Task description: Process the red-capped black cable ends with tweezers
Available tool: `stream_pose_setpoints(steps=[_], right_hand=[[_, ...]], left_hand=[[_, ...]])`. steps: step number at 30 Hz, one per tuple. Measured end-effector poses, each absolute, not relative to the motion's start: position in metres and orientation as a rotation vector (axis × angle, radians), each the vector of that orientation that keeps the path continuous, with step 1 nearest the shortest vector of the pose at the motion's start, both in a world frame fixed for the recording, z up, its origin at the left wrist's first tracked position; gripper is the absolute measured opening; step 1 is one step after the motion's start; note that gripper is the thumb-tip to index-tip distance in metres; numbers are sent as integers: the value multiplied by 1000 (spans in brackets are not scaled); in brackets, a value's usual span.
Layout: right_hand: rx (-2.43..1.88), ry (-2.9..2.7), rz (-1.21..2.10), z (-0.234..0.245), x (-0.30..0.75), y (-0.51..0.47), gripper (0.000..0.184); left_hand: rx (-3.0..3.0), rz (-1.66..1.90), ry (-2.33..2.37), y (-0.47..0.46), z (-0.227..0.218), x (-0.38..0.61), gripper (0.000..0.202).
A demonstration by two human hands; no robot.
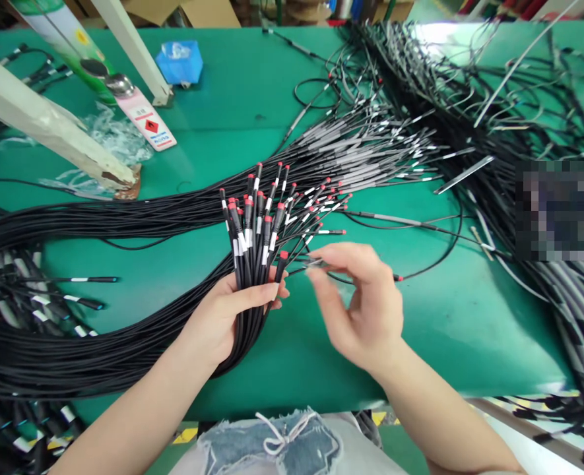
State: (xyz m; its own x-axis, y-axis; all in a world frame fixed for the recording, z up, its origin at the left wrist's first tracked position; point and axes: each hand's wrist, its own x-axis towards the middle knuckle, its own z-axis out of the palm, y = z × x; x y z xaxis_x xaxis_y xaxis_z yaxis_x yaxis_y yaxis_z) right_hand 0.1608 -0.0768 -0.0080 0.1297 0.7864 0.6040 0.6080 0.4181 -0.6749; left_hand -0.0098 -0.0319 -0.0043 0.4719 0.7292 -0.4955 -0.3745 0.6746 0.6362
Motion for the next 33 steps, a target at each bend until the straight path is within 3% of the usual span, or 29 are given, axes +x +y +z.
stream_pose_setpoints(steps=[3,7,10,14,18,20,25,28,33], right_hand=[[-1586,-1643,31,0,185,-63,8],[-1829,-1772,-72,3,213,-53,31],[-1810,-1823,-34,6,221,-55,35],[-1737,-2047,-69,2,218,-54,33],[-1613,-2434,-21,-19,212,-36,53],[-1619,-2492,-14,-29,211,-20,55],[-1728,-2432,-126,-38,203,27,42],[-1801,-2319,-200,-38,187,46,29],[-1648,-2417,-106,-31,176,25,11]], left_hand=[[535,749,883,-33,-6,-10,19],[631,774,857,-34,-5,-10,16],[673,740,801,-34,-4,-11,11],[639,750,698,-33,-1,-10,19],[534,719,572,-31,3,-12,30],[530,704,536,-30,3,-14,27],[579,684,450,-29,1,-18,19],[602,680,359,-32,0,-19,25],[611,690,355,-35,2,-17,20]])
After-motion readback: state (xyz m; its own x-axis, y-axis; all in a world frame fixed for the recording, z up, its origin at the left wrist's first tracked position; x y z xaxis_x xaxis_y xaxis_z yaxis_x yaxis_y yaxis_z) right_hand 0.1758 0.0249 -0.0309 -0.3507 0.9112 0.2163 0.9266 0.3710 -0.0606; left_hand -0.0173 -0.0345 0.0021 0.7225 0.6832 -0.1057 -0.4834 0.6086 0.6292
